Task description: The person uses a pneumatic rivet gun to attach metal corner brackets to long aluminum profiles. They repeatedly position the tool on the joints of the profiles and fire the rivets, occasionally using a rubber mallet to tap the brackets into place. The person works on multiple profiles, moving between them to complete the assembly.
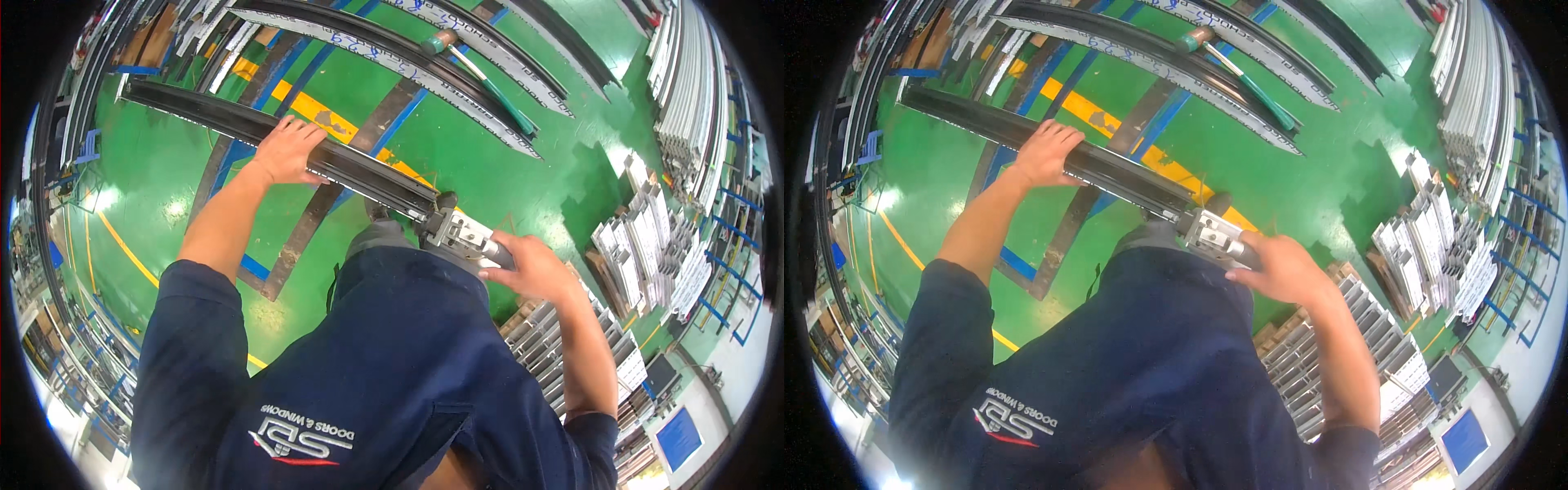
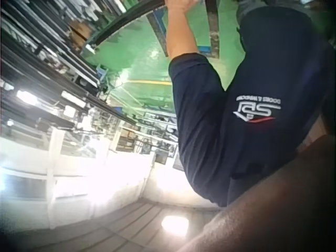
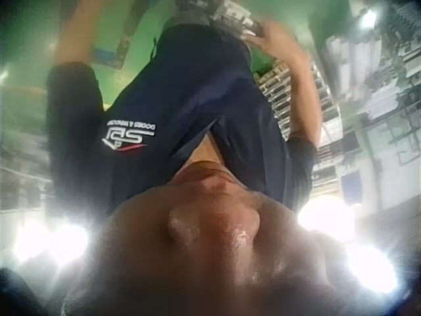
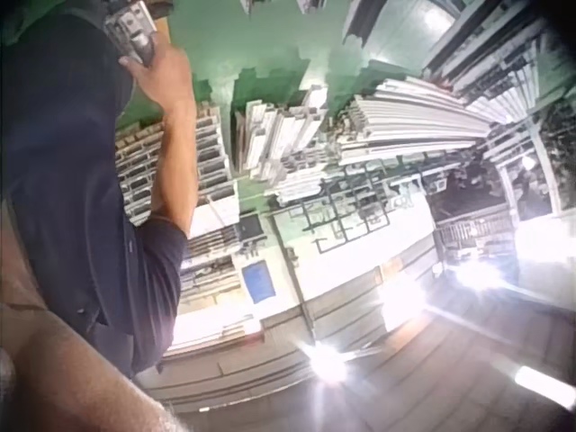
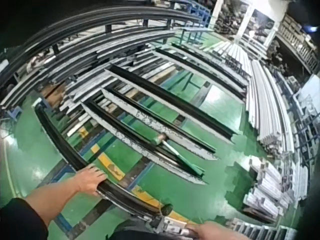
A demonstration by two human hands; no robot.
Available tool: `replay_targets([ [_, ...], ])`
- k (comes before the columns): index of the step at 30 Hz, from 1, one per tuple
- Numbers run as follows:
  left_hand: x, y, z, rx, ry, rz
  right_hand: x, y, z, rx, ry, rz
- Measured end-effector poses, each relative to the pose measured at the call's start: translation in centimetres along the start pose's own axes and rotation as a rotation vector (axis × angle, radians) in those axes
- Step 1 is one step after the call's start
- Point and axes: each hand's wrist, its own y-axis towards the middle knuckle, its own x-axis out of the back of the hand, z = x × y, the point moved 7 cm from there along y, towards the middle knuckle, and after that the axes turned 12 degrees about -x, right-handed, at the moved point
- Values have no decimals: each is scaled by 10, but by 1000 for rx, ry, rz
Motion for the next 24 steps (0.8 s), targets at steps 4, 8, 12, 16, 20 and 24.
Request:
replay_targets([
  [4,0,3,-4,53,-32,74,-7,-4,-15,13,-22,-59],
  [8,7,-9,-26,213,120,12,-14,0,-25,176,-46,-41],
  [12,15,-37,-92,654,165,-198,-18,7,-21,246,-18,46],
  [16,11,-36,-260,1108,-315,-778,-41,8,-32,290,68,202],
  [20,-11,30,-444,1099,-1646,-997,-77,3,-59,203,111,303],
  [24,-33,84,-503,896,-1945,-1139,-97,-16,-77,246,137,277],
])
